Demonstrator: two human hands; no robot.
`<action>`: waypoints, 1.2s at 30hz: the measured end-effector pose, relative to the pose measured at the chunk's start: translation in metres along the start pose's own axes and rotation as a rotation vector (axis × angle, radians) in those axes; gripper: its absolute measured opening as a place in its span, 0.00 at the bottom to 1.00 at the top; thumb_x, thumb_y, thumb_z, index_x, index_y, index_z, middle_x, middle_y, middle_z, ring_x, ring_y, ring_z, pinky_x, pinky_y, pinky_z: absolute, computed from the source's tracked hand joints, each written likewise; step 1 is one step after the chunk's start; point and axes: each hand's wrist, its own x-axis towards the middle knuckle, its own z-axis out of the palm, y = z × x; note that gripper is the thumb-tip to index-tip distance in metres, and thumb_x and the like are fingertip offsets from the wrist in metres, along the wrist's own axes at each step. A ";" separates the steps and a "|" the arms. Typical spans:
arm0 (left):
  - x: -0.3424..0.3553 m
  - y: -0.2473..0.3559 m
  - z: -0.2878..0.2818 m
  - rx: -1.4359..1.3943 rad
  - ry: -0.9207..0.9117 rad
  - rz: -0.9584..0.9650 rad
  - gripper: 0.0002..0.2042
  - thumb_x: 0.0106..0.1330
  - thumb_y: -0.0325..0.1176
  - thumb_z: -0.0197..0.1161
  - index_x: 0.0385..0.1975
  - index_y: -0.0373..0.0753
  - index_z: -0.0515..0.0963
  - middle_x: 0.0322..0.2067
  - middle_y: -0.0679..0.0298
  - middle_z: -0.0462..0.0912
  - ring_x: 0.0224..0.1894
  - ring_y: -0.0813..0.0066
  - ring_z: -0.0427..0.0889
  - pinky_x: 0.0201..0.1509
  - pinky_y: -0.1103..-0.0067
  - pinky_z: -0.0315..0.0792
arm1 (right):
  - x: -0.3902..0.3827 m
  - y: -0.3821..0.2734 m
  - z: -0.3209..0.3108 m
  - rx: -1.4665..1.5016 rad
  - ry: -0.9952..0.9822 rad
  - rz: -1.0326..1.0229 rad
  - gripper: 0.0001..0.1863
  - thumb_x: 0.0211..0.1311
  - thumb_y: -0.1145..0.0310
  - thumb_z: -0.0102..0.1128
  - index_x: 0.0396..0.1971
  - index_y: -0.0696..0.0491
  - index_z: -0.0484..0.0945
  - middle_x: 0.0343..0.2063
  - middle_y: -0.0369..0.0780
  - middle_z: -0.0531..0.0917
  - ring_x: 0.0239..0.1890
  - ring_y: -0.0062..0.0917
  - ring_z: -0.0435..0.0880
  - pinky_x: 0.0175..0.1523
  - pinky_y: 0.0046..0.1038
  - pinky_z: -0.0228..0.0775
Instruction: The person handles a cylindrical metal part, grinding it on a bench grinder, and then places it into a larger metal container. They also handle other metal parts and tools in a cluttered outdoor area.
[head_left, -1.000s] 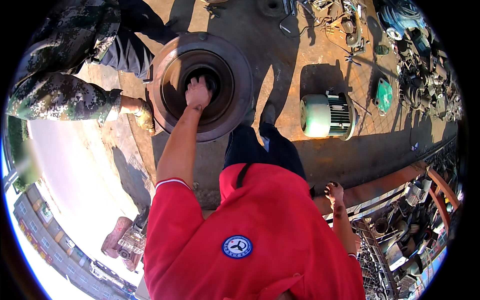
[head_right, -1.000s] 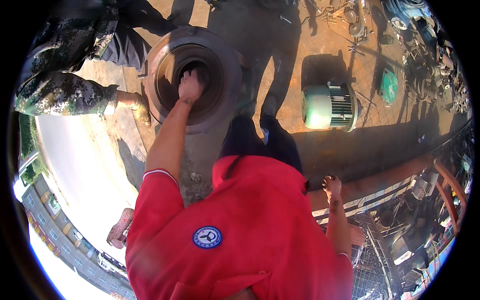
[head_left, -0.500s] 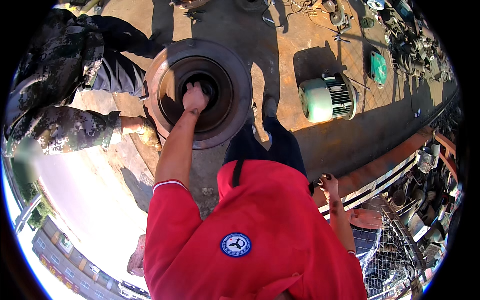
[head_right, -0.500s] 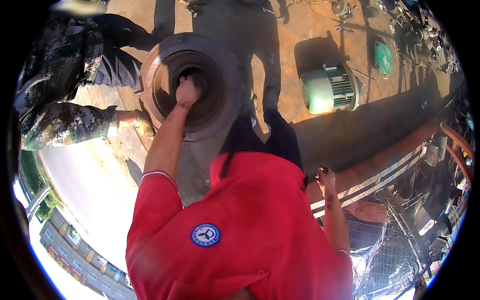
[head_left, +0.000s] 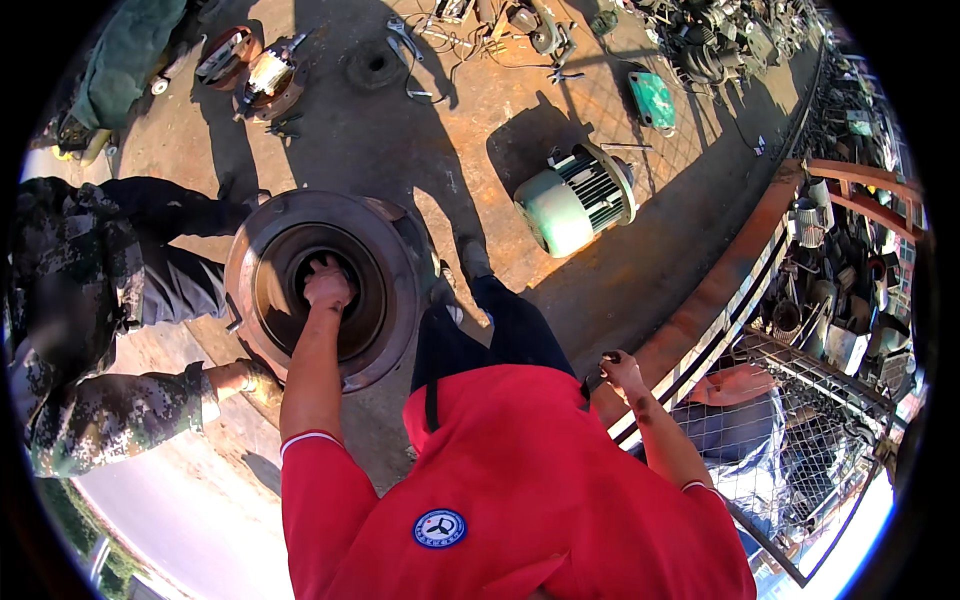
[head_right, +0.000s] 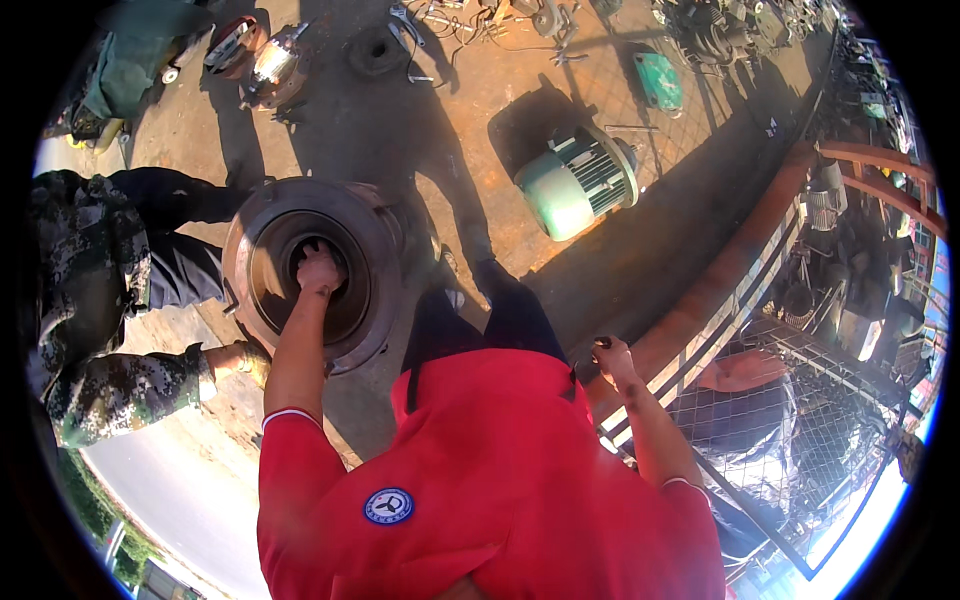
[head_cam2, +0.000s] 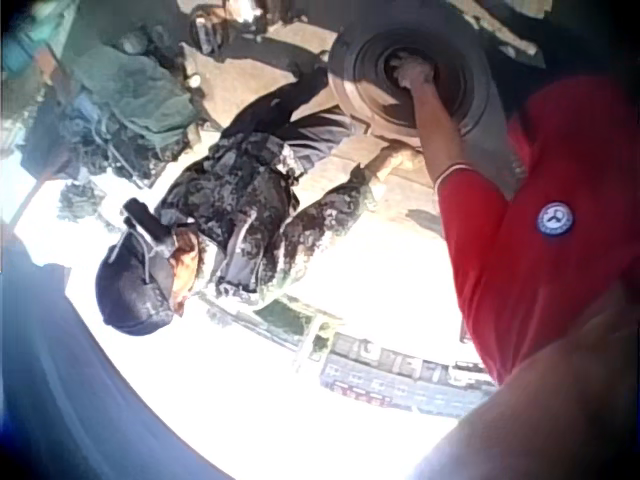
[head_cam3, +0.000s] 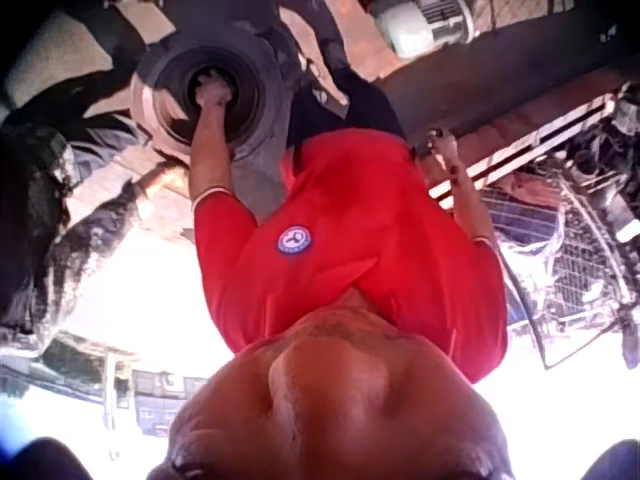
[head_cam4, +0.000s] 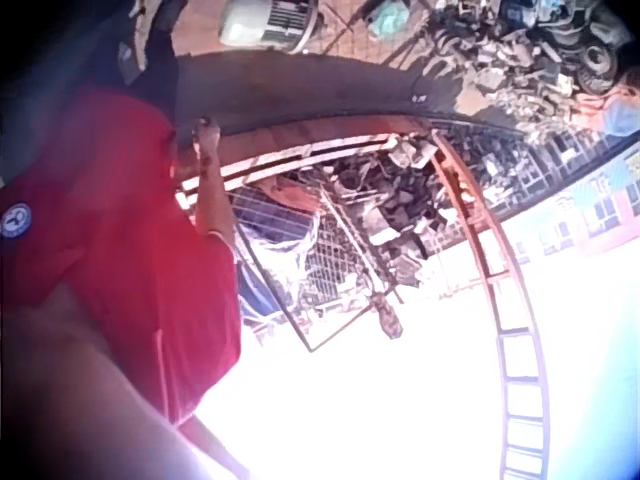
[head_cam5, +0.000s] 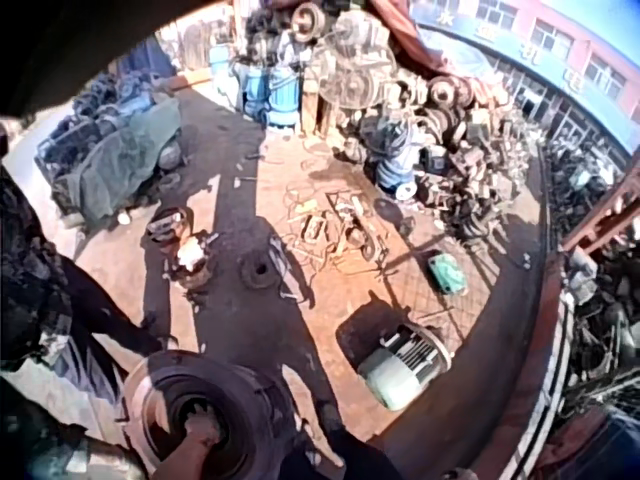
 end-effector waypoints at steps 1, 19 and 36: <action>0.003 0.003 0.000 0.043 -0.007 0.017 0.41 0.57 0.38 0.73 0.72 0.44 0.60 0.65 0.49 0.64 0.64 0.37 0.74 0.60 0.57 0.80 | -0.001 0.002 0.001 -0.010 0.010 0.001 0.20 0.63 0.72 0.64 0.54 0.62 0.80 0.35 0.40 0.87 0.29 0.21 0.84 0.30 0.23 0.74; -0.050 -0.018 -0.028 -0.001 0.196 0.157 0.45 0.47 0.44 0.80 0.69 0.44 0.66 0.61 0.47 0.69 0.61 0.34 0.74 0.57 0.54 0.80 | 0.035 0.000 0.006 0.046 -0.070 0.062 0.19 0.62 0.73 0.63 0.52 0.63 0.81 0.30 0.39 0.84 0.25 0.19 0.82 0.25 0.21 0.70; -0.201 -0.096 -0.060 -1.091 0.360 0.123 0.52 0.48 0.45 0.84 0.71 0.31 0.62 0.64 0.48 0.71 0.67 0.58 0.73 0.72 0.66 0.67 | 0.057 -0.088 0.046 0.025 -0.224 -0.261 0.16 0.64 0.73 0.64 0.51 0.60 0.80 0.30 0.37 0.82 0.26 0.15 0.79 0.27 0.18 0.66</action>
